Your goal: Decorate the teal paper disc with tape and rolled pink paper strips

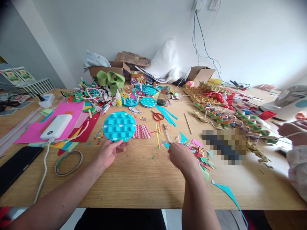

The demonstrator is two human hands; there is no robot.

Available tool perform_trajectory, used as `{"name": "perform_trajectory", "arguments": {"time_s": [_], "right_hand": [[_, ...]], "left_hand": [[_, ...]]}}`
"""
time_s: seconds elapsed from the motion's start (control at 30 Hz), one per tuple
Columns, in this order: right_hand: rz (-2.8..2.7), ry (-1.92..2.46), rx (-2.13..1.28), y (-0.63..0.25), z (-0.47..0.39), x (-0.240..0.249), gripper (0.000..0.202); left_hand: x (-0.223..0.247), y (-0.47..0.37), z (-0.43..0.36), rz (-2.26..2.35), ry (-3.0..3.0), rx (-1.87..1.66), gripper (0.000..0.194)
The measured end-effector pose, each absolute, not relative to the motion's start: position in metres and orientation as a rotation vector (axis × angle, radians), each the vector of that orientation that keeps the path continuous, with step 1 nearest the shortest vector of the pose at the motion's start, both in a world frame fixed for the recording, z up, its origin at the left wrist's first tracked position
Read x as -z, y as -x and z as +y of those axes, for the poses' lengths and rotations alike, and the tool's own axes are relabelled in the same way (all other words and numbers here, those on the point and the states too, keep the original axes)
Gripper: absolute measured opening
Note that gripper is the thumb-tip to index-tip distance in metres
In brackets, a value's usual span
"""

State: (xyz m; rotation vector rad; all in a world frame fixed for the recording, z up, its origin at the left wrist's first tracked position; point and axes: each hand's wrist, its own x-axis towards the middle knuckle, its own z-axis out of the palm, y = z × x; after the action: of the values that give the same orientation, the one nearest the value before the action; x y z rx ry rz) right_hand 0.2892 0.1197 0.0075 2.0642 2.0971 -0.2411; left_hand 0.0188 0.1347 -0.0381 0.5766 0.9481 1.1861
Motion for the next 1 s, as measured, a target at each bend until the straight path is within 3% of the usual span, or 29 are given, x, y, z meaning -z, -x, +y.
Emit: {"name": "perform_trajectory", "arguments": {"time_s": [0.3,0.5,0.6,0.8,1.0], "right_hand": [[1.887,-2.147,0.175,-0.296,0.123,-0.019,0.019],[2.176,-2.202,0.187,-0.293,0.134,-0.023,0.022],[2.46,-2.357,0.619,-0.269,0.146,-0.019,0.027],[2.369,-2.16,2.243,-0.213,0.158,0.014,0.038],[2.197,-1.95,2.919,-0.198,0.155,0.038,0.037]], "left_hand": [[0.039,-0.018,0.134,0.926,-0.631,-1.178,0.035],[0.039,-0.018,0.134,0.89,-0.663,-1.161,0.037],[0.039,-0.018,0.133,0.865,-0.679,-1.153,0.038],[0.036,-0.018,0.133,0.822,-0.674,-1.142,0.035],[0.035,-0.02,0.129,0.786,-0.7,-1.079,0.036]]}}
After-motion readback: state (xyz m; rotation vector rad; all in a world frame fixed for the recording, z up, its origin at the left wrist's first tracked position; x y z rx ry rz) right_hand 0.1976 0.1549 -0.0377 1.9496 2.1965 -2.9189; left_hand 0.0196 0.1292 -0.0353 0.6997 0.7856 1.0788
